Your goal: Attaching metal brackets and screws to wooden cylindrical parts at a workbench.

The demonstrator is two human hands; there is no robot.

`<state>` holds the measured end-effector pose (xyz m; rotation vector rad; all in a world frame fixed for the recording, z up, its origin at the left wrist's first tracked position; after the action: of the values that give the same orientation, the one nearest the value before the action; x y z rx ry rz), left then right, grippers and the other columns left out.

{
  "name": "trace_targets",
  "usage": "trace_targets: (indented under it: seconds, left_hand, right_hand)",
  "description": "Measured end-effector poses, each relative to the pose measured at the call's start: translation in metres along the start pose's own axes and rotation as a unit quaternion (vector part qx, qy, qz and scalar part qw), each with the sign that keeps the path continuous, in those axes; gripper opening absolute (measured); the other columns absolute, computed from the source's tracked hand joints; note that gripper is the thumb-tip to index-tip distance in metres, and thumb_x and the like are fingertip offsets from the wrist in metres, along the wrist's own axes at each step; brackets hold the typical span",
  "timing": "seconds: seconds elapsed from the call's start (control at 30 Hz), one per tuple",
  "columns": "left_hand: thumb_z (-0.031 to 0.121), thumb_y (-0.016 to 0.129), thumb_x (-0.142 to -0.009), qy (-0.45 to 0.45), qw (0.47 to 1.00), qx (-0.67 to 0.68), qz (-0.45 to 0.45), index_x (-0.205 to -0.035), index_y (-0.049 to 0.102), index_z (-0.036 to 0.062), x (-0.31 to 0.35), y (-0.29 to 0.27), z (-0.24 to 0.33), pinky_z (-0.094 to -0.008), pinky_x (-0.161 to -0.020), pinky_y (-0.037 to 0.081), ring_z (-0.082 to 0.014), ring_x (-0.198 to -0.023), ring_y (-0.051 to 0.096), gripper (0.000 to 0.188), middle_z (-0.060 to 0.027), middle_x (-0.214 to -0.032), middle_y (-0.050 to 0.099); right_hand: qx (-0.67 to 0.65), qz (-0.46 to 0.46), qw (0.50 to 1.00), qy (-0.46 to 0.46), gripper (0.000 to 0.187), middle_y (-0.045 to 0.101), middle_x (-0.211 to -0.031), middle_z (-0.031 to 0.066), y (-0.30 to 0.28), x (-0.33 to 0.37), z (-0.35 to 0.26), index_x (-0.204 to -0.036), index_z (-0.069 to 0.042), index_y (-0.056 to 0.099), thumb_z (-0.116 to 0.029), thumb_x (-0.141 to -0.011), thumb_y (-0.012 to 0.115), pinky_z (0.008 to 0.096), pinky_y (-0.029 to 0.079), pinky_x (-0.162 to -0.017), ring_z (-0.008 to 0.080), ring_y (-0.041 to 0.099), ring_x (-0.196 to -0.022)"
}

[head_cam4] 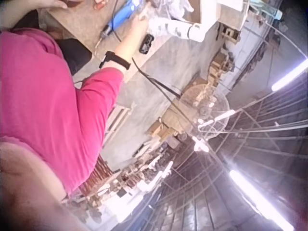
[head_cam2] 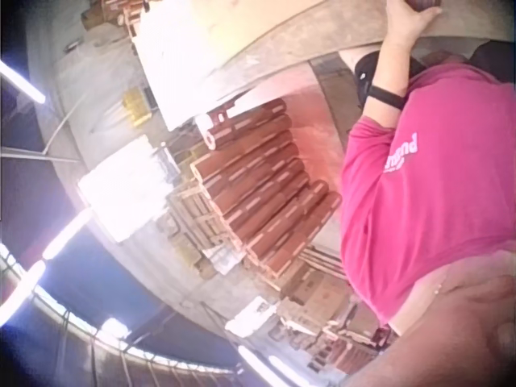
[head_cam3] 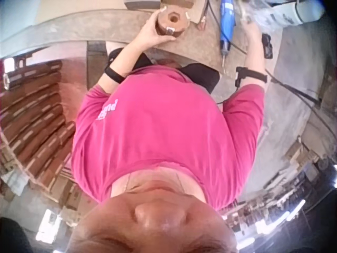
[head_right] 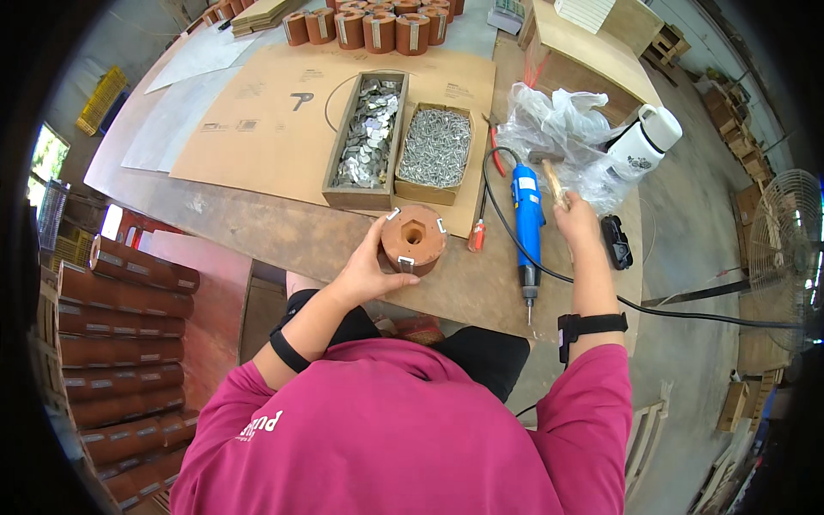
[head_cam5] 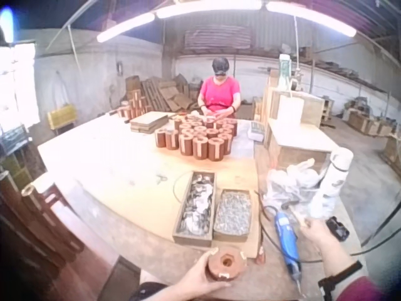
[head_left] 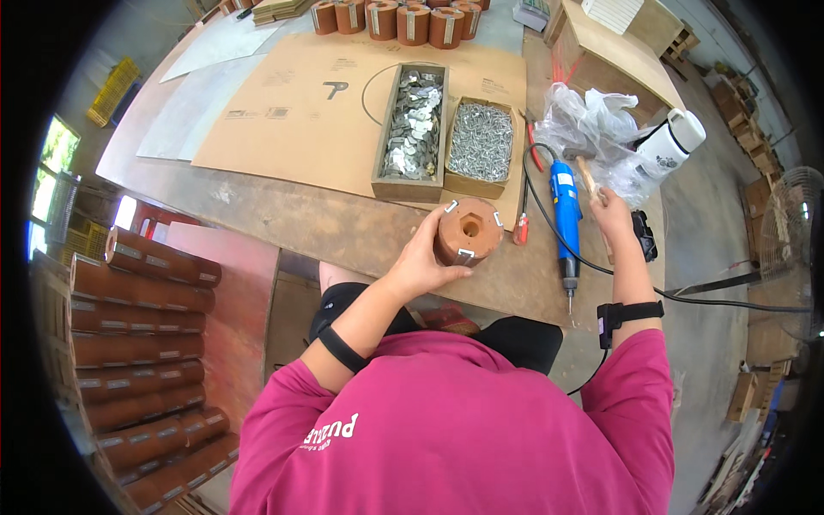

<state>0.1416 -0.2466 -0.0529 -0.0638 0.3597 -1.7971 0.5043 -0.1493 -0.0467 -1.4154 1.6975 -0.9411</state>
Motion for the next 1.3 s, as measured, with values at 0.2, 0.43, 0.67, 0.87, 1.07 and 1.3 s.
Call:
trace_targets:
  seconds: [0.2,0.43,0.67,0.87,1.07,1.3]
  left_hand:
    - [0.014,0.080,-0.052,-0.025,0.999,-0.008,0.045,-0.123,0.035,0.0046,0.007,-0.002,-0.014,-0.0363,-0.091,0.039,-0.0305,-0.109,0.046,0.084,-0.0159,-0.114,0.050]
    - [0.015,0.078,-0.057,0.016,1.000,0.006,0.023,-0.123,0.034,0.0022,0.013,0.008,-0.009,-0.0341,-0.091,0.039,-0.0304,-0.111,0.045,0.081,-0.0183,-0.119,0.044]
    - [0.021,0.077,-0.063,0.018,0.995,0.026,-0.099,-0.131,0.025,0.0059,-0.011,-0.041,0.027,-0.0357,-0.088,0.041,-0.0238,-0.106,0.048,0.087,-0.0129,-0.121,0.044]
    - [0.014,0.063,-0.075,0.042,0.982,-0.183,0.013,-0.106,0.053,0.0032,-0.097,-0.090,0.031,-0.0301,-0.076,0.044,-0.0212,-0.084,0.056,0.034,-0.0113,-0.093,0.059]
    - [0.009,0.051,-0.076,0.011,0.881,-0.472,-0.012,-0.105,0.057,0.0083,-0.157,-0.096,0.010,-0.0420,-0.087,0.039,-0.0239,-0.102,0.053,0.030,-0.0109,-0.107,0.056]
    - [0.007,0.045,-0.076,-0.012,0.752,-0.647,-0.127,-0.129,0.035,0.0099,-0.148,-0.075,-0.018,-0.0596,-0.099,0.015,-0.0181,-0.126,0.030,0.054,-0.0053,-0.137,0.032]
  right_hand:
    - [-0.033,0.101,0.989,-0.103,0.015,0.058,-0.079,0.0168,-0.005,0.060,-0.111,-0.083,-0.004,0.060,-0.017,-0.076,0.057,0.0402,0.043,-0.070,0.0330,0.055,-0.077]
    - [0.064,0.099,0.984,-0.132,0.021,0.053,-0.098,0.0197,0.042,0.134,-0.119,-0.089,0.001,0.056,-0.010,-0.072,0.060,0.0415,0.040,-0.082,0.0361,0.049,-0.094]
    - [0.115,0.145,0.982,-0.040,0.059,0.042,-0.114,0.0290,0.038,0.097,-0.080,-0.120,0.003,0.037,-0.011,-0.070,0.063,0.0463,0.035,-0.091,0.0419,0.042,-0.105]
    - [0.060,-0.013,0.979,0.195,0.063,0.050,-0.106,0.0285,0.040,0.052,-0.080,-0.121,0.000,0.036,-0.031,-0.073,0.062,0.0446,0.040,-0.086,0.0420,0.049,-0.098]
    - [0.119,0.027,0.982,0.148,0.059,0.052,-0.101,0.0253,0.041,0.050,-0.081,-0.120,-0.004,0.038,-0.034,-0.074,0.060,0.0440,0.043,-0.081,0.0385,0.053,-0.095]
    - [0.122,-0.003,0.977,0.174,0.055,0.052,-0.103,0.0229,0.040,0.050,-0.085,-0.114,-0.004,0.041,-0.036,-0.074,0.060,0.0433,0.044,-0.080,0.0371,0.053,-0.094]
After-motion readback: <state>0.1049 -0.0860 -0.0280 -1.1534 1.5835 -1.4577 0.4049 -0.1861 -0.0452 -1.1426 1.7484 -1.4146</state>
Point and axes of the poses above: each hand's wrist, its own x-axis away from the middle knuckle, its own y-axis out of the palm, z = x × y, the point moved 3 cm from there along -x, towards the middle knuckle
